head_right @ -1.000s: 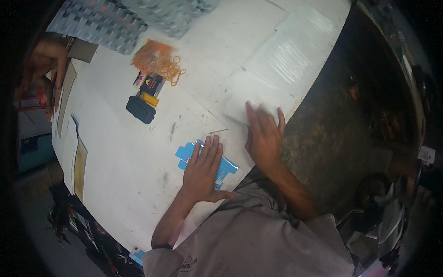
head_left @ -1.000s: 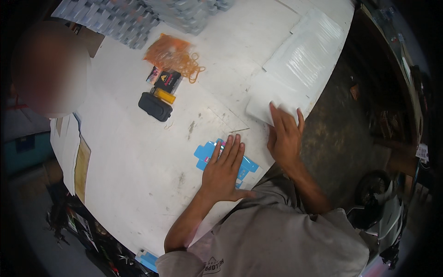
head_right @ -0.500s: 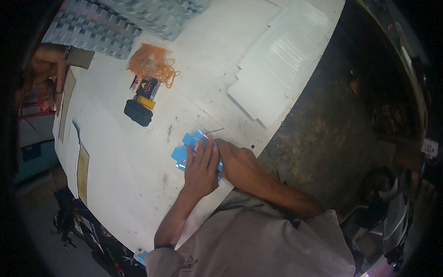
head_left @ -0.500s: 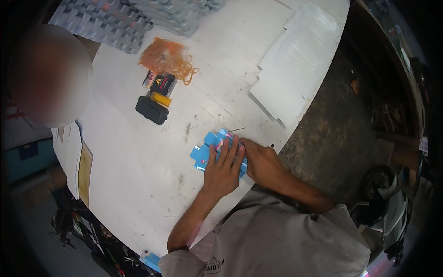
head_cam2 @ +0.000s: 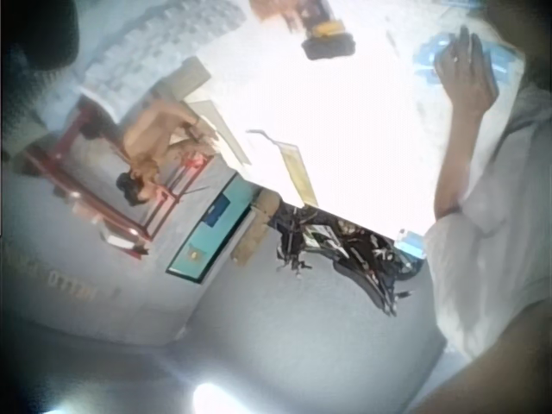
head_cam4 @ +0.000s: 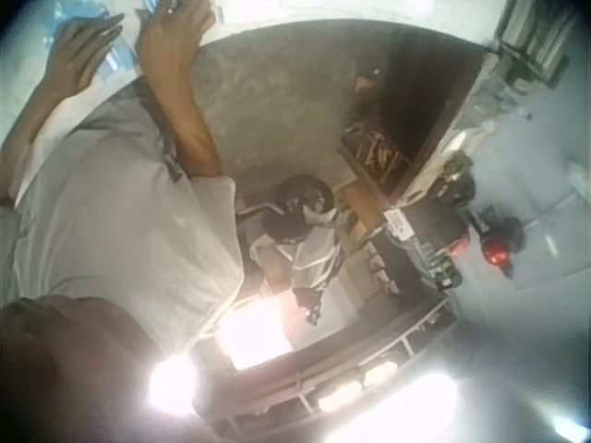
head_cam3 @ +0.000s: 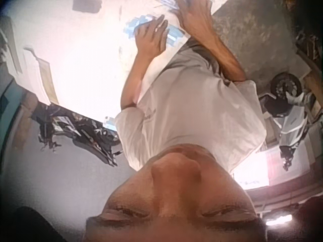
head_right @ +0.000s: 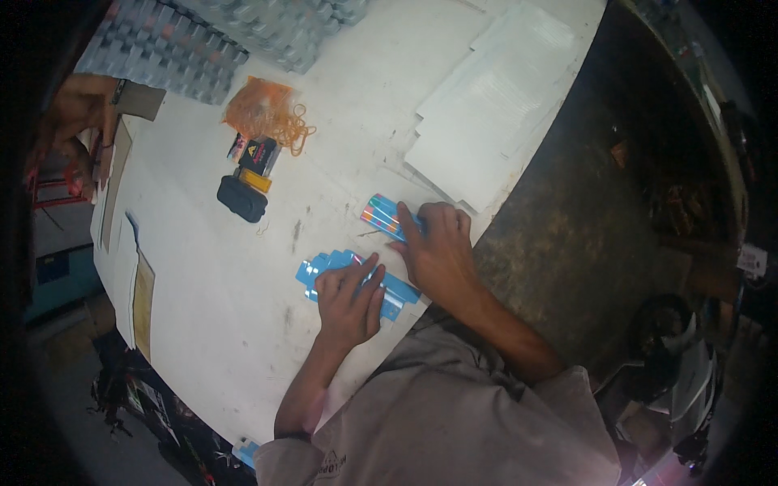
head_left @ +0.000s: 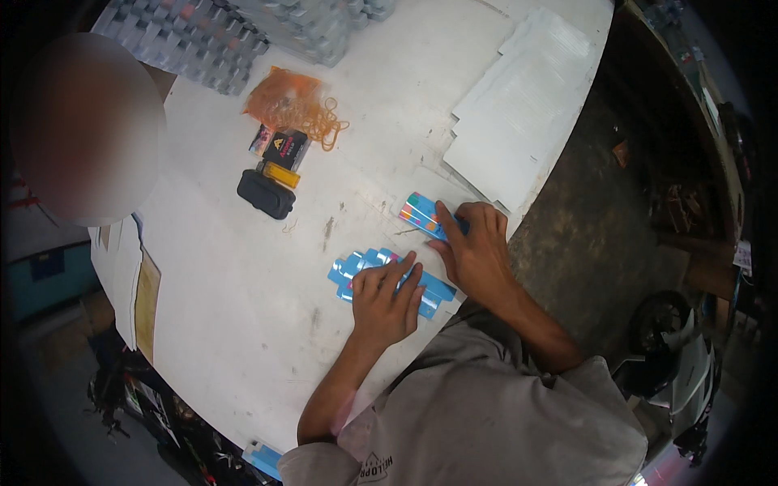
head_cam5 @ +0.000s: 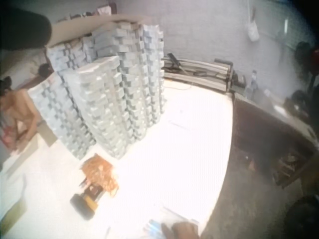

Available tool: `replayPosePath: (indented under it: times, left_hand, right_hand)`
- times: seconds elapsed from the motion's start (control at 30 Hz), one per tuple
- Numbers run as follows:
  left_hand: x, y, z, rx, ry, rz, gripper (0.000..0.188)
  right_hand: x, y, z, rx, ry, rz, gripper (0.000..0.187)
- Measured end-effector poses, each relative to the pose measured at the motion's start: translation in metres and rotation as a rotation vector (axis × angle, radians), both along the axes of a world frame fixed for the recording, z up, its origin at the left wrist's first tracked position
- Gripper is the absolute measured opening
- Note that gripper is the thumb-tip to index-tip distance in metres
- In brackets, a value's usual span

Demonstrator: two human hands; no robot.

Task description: The person rubs a stack of blue paper sheets on a white table using a small blue rectangular block. They repeatedly rub the surface, then gather and align the sheets into a neat stack. The person also moves a cardboard sheet aside and handles a rubber band before continuing to rub the paper stack.

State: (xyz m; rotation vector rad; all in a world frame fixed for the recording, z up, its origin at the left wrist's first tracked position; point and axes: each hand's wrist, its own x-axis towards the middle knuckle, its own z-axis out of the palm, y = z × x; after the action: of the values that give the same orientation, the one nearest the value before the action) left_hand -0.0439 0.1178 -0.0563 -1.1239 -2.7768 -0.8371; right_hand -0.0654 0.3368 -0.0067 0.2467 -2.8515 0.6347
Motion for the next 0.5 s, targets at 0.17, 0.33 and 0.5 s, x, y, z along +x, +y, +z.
replayPosePath:
  times: [0.17,0.33,0.5]
  left_hand:
    - [-0.008,0.014,0.010,-0.176,0.095,0.033,0.061]
    - [-0.022,0.014,0.034,-0.073,-0.155,-0.065,0.068]
    - [-0.020,0.017,0.034,0.054,-0.146,-0.028,0.056]
  right_hand:
    - [0.016,-0.028,0.014,-0.279,-0.633,0.033,0.046]
    - [-0.021,0.006,0.002,0.164,0.219,-0.348,0.051]
    - [-0.006,0.031,-0.006,-0.031,0.001,0.064,0.048]
